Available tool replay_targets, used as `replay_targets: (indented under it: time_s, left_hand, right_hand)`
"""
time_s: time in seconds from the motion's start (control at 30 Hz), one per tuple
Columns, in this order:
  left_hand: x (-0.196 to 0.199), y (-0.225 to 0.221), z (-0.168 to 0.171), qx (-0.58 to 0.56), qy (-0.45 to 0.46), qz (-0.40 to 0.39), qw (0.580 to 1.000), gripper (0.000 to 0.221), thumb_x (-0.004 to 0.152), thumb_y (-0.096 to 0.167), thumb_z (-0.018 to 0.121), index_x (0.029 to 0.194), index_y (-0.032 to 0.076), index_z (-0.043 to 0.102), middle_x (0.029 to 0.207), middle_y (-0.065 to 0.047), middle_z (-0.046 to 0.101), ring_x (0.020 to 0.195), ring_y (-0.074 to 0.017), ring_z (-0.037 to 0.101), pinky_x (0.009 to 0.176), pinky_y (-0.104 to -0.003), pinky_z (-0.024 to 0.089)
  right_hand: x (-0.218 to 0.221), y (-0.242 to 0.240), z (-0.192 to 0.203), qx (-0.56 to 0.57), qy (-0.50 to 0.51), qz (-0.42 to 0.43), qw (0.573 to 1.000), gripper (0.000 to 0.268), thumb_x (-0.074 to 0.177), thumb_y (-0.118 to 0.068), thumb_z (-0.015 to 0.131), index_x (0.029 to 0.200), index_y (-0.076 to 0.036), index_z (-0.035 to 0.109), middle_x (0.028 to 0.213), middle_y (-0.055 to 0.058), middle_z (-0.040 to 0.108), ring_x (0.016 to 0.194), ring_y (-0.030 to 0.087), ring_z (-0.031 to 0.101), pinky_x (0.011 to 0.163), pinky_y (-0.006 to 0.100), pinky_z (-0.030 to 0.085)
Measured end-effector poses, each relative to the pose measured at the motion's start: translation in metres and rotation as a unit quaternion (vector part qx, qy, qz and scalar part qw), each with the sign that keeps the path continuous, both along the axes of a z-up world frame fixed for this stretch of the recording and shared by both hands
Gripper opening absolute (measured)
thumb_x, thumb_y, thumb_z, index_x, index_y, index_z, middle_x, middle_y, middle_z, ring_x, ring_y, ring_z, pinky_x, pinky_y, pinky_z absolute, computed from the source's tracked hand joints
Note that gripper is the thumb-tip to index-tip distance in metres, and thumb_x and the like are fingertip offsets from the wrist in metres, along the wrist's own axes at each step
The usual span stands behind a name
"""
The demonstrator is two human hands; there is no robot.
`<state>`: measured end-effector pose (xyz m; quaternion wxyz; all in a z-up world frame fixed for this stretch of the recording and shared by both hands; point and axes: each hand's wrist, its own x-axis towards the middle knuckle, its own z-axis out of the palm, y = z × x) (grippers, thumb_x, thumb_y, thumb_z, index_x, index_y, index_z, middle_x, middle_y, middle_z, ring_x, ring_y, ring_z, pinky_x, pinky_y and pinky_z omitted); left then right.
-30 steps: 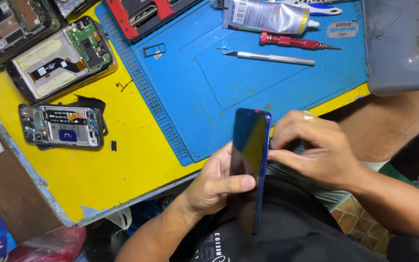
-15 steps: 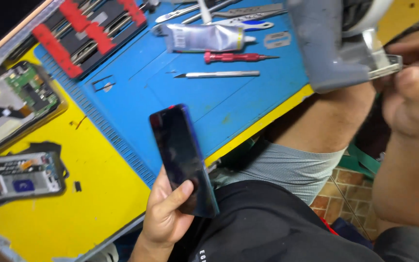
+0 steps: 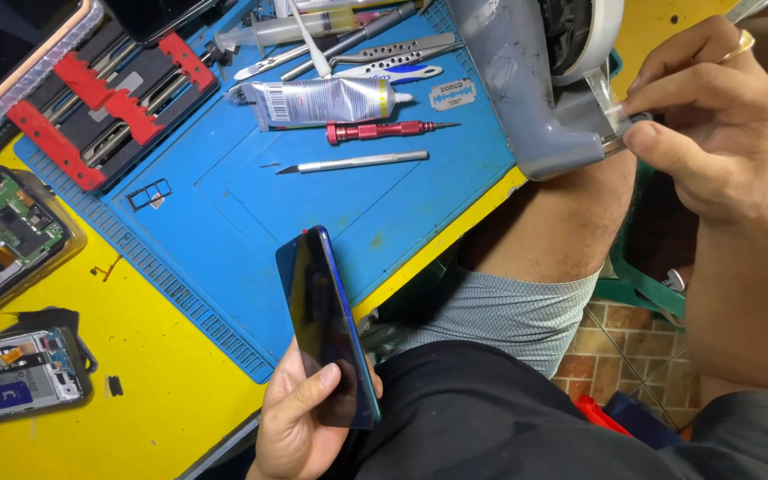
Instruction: The person applies adhesive to the edges of a smartphone, then uses a roll of tape to secure the screen to the frame. They press along the edges to ensure adhesion and continue taping the perimeter.
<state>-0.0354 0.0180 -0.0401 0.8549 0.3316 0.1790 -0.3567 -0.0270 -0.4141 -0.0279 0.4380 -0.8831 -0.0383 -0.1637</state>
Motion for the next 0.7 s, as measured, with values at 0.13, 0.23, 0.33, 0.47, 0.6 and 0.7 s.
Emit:
replay_targets:
  time_s: [0.13, 0.23, 0.33, 0.47, 0.6, 0.7]
  left_hand:
    - [0.002, -0.006, 0.006, 0.002, 0.012, 0.01, 1.0, 0.071, 0.088, 0.003, 0.069, 0.151, -0.002, 0.039, 0.123, -0.024, 0.064, 0.102, -0.0352, 0.064, 0.086, -0.045, 0.054]
    - [0.0, -0.007, 0.006, 0.029, 0.028, 0.021, 0.999, 0.074, 0.085, 0.002, 0.072, 0.152, -0.001, 0.041, 0.138, -0.02, 0.062, 0.119, -0.0331, 0.064, 0.095, -0.046, 0.054]
    - [-0.002, -0.007, 0.003, 0.033, 0.05, 0.025, 0.998, 0.076, 0.084, 0.002, 0.073, 0.153, 0.002, 0.04, 0.135, -0.019, 0.064, 0.111, -0.0336, 0.069, 0.084, -0.049, 0.063]
    - [-0.002, -0.008, 0.001, -0.063, 0.006, 0.033, 0.997, 0.078, 0.091, -0.001, 0.074, 0.157, 0.006, 0.032, 0.138, -0.019, 0.061, 0.121, -0.0344, 0.064, 0.101, -0.046, 0.052]
    - [-0.009, 0.0, -0.014, 0.014, 0.032, 0.023, 0.999, 0.064, 0.083, 0.001, 0.07, 0.142, 0.005, 0.045, 0.098, -0.023, 0.063, 0.081, -0.0357, 0.068, 0.058, -0.043, 0.06]
    - [-0.009, -0.003, -0.016, 0.033, 0.017, 0.076, 0.996, 0.063, 0.084, 0.006, 0.067, 0.144, 0.004, 0.047, 0.102, -0.022, 0.067, 0.08, -0.0394, 0.07, 0.061, -0.058, 0.063]
  right_hand:
    - [0.0, 0.004, 0.007, -0.013, 0.002, -0.003, 1.0, 0.018, 0.101, -0.008, 0.073, 0.104, 0.01, 0.07, 0.114, 0.026, 0.056, 0.11, 0.031, 0.052, 0.1, 0.037, 0.043]
    - [-0.003, 0.006, 0.01, -0.025, 0.005, -0.016, 1.0, 0.012, 0.102, 0.0, 0.077, 0.102, 0.009, 0.07, 0.113, 0.026, 0.056, 0.108, 0.031, 0.053, 0.098, 0.037, 0.045]
    - [-0.011, 0.016, 0.012, -0.045, 0.007, -0.057, 0.997, 0.013, 0.107, 0.006, 0.082, 0.102, 0.009, 0.07, 0.112, 0.024, 0.058, 0.109, 0.03, 0.054, 0.101, 0.037, 0.044]
    - [-0.021, 0.04, 0.006, 0.055, 0.0, -0.153, 0.987, 0.015, 0.112, 0.009, 0.082, 0.111, 0.011, 0.068, 0.108, 0.019, 0.054, 0.105, 0.025, 0.053, 0.089, 0.029, 0.042]
    - [-0.021, 0.054, -0.001, 0.191, -0.011, -0.179, 0.965, 0.01, 0.111, 0.013, 0.074, 0.11, 0.011, 0.064, 0.106, 0.018, 0.053, 0.07, 0.02, 0.056, 0.067, 0.023, 0.054]
    - [-0.022, 0.064, -0.003, 0.233, -0.044, -0.182, 0.954, 0.012, 0.109, -0.003, 0.071, 0.107, 0.006, 0.064, 0.102, 0.012, 0.053, 0.066, 0.018, 0.057, 0.063, 0.023, 0.055]
